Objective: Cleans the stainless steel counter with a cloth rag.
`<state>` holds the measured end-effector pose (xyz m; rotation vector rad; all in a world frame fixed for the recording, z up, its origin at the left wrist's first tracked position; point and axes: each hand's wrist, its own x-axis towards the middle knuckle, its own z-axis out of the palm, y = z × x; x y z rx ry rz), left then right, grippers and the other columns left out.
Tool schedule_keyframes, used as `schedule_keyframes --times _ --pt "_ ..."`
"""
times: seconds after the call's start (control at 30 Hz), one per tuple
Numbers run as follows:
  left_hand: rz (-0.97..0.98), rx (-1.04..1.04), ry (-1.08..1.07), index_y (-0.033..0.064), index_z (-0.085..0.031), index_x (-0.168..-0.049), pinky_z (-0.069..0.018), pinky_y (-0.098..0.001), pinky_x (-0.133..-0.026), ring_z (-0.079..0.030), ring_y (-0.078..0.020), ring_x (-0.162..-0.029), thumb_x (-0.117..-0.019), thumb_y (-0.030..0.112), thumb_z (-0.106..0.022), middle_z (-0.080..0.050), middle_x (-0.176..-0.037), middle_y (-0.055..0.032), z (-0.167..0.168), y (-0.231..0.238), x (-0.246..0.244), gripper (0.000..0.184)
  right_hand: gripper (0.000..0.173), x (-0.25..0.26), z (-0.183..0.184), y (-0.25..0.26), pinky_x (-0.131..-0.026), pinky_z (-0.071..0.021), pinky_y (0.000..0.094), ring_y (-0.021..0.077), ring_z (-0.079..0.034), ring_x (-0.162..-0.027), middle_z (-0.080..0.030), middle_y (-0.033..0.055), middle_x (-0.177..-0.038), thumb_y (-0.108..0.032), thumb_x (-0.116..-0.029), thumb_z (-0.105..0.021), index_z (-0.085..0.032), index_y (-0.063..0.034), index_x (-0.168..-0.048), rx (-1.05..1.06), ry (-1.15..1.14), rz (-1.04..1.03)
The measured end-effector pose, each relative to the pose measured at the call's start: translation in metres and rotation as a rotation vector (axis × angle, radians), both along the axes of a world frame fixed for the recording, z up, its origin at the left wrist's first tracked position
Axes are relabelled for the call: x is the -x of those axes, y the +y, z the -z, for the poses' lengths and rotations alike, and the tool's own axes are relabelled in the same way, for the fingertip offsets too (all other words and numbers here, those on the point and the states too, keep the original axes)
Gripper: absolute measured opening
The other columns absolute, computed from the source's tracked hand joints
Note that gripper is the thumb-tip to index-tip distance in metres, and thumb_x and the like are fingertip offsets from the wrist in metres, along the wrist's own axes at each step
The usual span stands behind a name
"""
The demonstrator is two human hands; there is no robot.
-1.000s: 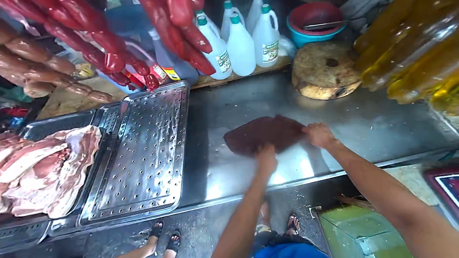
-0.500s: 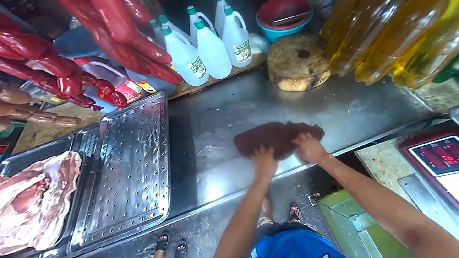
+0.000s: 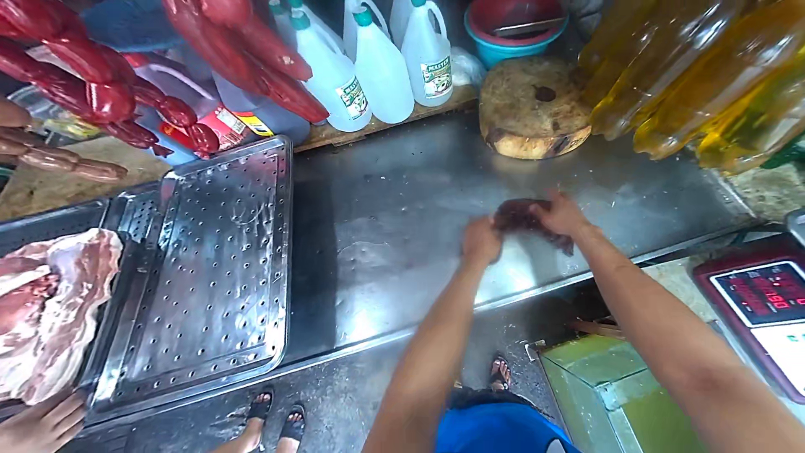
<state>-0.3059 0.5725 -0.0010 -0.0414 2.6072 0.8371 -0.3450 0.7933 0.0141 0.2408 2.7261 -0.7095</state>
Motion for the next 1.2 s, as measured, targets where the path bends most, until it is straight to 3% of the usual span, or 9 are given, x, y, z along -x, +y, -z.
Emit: schedule_keyframes --times 0.13,0.23,0.37,0.5,0.63,0.8,0.9,1.0,1.2 --pt "0.000 -0.019 -0.023 0.0106 -0.060 -0.142 -0.0504 -0.0501 -0.107 -0.059 -0.0349 -0.128 -0.0967 0.020 -0.060 -0.056 -0.141 -0.0219 0.030 -0.008 -0.034 0.046 0.103 -0.035 0.045 -0.061 -0.109 -0.0247 0.0808 0.0552 -0.010 -0.152 -0.012 0.0233 -0.170 -0.080 -0.0817 -0.061 -0.025 -0.0286 -0.164 -0.189 -0.125 -0.117" --pt "-0.136 -0.260 -0.041 0.0054 -0.053 -0.146 -0.0499 -0.0496 -0.108 -0.061 -0.0302 -0.128 -0.0982 0.028 -0.061 -0.063 -0.137 -0.0182 0.034 0.000 -0.057 0.053 0.062 -0.070 0.061 -0.065 -0.102 -0.0375 0.0758 0.0517 -0.035 -0.143 -0.041 0.0232 -0.156 -0.058 -0.0919 -0.061 -0.059 -0.0234 -0.144 -0.259 0.102 -0.134" --pt "-0.342 -0.613 -0.231 0.0175 -0.029 -0.162 -0.0559 -0.0584 -0.095 -0.068 -0.0369 -0.115 -0.1027 0.050 -0.055 -0.064 -0.135 -0.0229 -0.001 0.020 -0.089 0.072 0.040 -0.106 0.051 -0.047 -0.101 -0.0463 0.0676 0.0469 -0.060 -0.121 -0.065 0.0278 -0.125 -0.027 -0.0899 -0.072 -0.069 -0.0010 -0.120 -0.076 0.248 -0.286" --pt "-0.522 -1.202 -0.516 0.0123 -0.033 -0.159 -0.0475 -0.0698 -0.097 -0.054 -0.0476 -0.129 -0.1078 0.056 -0.038 -0.049 -0.147 -0.0296 -0.005 0.070 -0.095 0.067 0.045 -0.138 0.026 0.005 -0.079 -0.0551 0.0502 0.0274 -0.065 -0.091 -0.064 0.0227 -0.103 -0.007 -0.0824 -0.071 -0.054 0.0076 -0.122 0.381 0.145 -0.035" --pt "-0.582 -1.385 -0.638 0.0085 -0.046 -0.150 -0.0460 -0.0683 -0.099 -0.054 -0.0422 -0.128 -0.1029 0.065 -0.041 -0.053 -0.144 -0.0263 -0.014 0.132 -0.092 0.074 0.059 -0.171 -0.010 0.052 -0.087 -0.0567 0.0297 0.0091 -0.063 -0.101 -0.062 0.0130 -0.115 -0.001 -0.0786 -0.066 -0.044 0.0079 -0.133 0.507 0.234 -0.053" --pt "-0.390 -1.432 -0.827 0.0039 -0.060 -0.124 -0.0567 -0.0494 -0.081 -0.066 -0.0255 -0.093 -0.1053 0.054 -0.046 -0.067 -0.106 -0.0149 -0.039 0.185 -0.118 0.055 0.045 -0.219 -0.023 0.099 -0.077 -0.0611 0.0311 0.0079 -0.068 -0.090 -0.067 -0.0052 -0.104 0.002 -0.0807 -0.058 -0.052 -0.0128 -0.123 0.867 0.376 0.252" --pt "-0.439 -1.400 -0.841 0.0033 -0.061 -0.123 -0.0576 -0.0416 -0.080 -0.067 -0.0197 -0.088 -0.1054 0.036 -0.055 -0.069 -0.100 -0.0111 -0.015 0.225 -0.135 0.038 0.038 -0.255 -0.002 0.103 -0.090 -0.0584 0.0316 0.0121 -0.066 -0.105 -0.065 0.0079 -0.117 0.001 -0.0905 -0.057 -0.052 0.0022 -0.128 0.695 0.592 0.501" --pt "-0.603 -1.170 -0.803 -0.0014 -0.060 -0.130 -0.0572 -0.0495 -0.087 -0.068 -0.0293 -0.099 -0.0972 0.031 -0.069 -0.069 -0.113 -0.0203 0.041 0.262 -0.152 0.046 0.061 -0.296 0.040 0.095 -0.117 -0.0397 0.0498 0.0412 -0.042 -0.143 -0.041 0.0319 -0.153 -0.013 -0.0864 -0.065 -0.052 0.0079 -0.142 0.163 0.680 0.349" --pt "-0.538 -0.910 -0.603 -0.0023 -0.061 -0.130 -0.0543 -0.0497 -0.099 -0.066 -0.0308 -0.112 -0.1034 0.032 -0.062 -0.068 -0.121 -0.0223 0.098 0.289 -0.175 0.044 0.072 -0.304 0.134 0.098 -0.113 -0.0461 0.0499 0.0464 -0.040 -0.144 -0.030 0.0361 -0.158 -0.013 -0.0867 -0.068 -0.043 0.0054 -0.152 -0.009 0.498 0.409"
